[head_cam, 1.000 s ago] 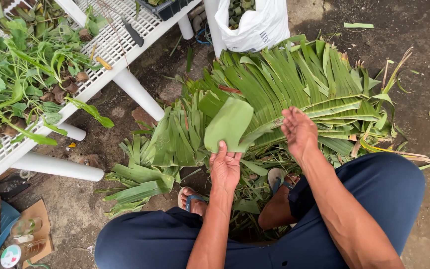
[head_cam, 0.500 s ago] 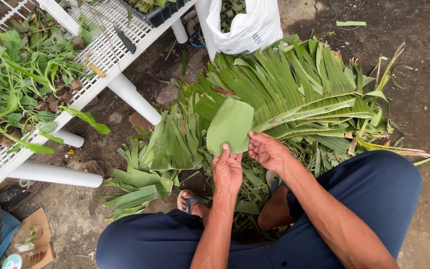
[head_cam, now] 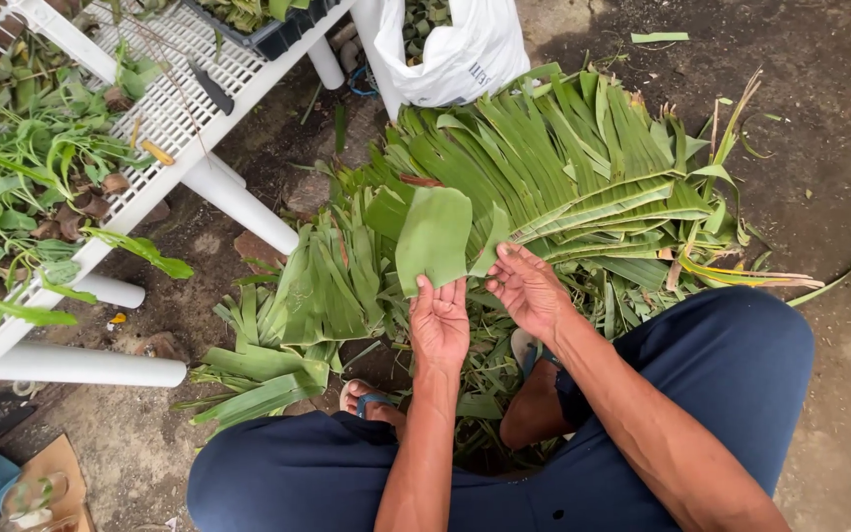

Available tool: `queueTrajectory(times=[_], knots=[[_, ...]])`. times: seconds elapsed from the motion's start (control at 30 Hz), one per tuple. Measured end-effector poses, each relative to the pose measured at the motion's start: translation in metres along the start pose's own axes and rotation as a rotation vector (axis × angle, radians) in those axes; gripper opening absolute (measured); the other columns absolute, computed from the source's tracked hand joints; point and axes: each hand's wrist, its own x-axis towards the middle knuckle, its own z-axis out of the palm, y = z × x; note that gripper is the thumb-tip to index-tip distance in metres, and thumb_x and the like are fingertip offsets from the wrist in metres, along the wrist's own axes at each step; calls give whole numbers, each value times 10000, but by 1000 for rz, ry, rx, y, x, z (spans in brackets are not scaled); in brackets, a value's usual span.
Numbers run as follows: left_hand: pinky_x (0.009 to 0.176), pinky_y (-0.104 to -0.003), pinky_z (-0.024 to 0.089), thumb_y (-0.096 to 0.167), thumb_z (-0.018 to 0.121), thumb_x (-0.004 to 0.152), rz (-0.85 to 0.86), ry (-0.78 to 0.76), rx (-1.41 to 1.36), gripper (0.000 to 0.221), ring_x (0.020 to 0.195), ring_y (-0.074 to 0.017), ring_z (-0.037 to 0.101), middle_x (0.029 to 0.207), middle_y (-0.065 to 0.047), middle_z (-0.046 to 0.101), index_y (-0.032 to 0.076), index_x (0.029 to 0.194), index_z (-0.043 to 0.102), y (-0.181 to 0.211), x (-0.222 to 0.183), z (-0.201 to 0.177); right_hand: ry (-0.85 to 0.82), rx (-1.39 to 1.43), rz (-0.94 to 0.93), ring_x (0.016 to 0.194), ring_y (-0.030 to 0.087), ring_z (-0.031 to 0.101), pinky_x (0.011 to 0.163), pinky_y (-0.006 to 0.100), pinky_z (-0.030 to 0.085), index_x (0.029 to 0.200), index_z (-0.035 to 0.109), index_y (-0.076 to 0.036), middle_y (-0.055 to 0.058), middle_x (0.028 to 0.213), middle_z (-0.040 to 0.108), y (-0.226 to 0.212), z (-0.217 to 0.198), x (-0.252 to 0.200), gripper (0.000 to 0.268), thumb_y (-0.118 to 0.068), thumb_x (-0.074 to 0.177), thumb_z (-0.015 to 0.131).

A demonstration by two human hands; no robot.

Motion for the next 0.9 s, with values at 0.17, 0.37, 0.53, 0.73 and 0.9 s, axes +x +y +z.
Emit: queueTrajectory(times=[0.17, 0.37, 0.53, 0.73, 0.9], knots=[[1166, -512, 429, 184, 652, 990, 25, -15, 38, 329, 1326, -346, 552, 1369, -210, 602, 109, 1310, 645, -3, 0, 2, -23, -95, -21, 703, 130, 729, 664, 271, 609, 988, 696, -77, 60, 825, 775, -3, 6, -5, 147, -106, 889, 801], [1187, -473, 405, 177, 669, 978, 78, 1, 40, 347, 1360, -319, 527, 1395, -195, 594, 122, 1320, 644, 11, 9, -19, 181, -41, -81, 771, 135, 668, 786, 275, 552, 1037, 634, -143, 17, 896, 748, -42, 6, 4, 120, -205, 965, 708], [1198, -489, 389, 164, 659, 984, 71, -37, 68, 321, 1378, -327, 517, 1403, -206, 600, 115, 1301, 642, 15, 3, -15, 80, -174, -125, 868, 191, 766, 821, 335, 610, 1020, 605, -109, 113, 983, 777, -38, 17, -4, 92, -101, 956, 671], [1190, -457, 394, 200, 682, 976, 72, -50, 235, 338, 1351, -288, 556, 1375, -137, 650, 181, 1312, 651, -1, 13, -44, -40, -276, 11, 702, 179, 672, 654, 318, 594, 1106, 540, -84, 111, 938, 704, 1, 12, 0, 261, 30, 871, 545], [1170, -438, 403, 202, 697, 979, 98, -42, 328, 320, 1285, -252, 601, 1315, -117, 695, 171, 1296, 671, -18, 52, -102, -70, -133, 94, 633, 125, 530, 525, 238, 490, 1130, 607, -39, 76, 860, 575, 3, 7, 2, 264, -39, 868, 572]])
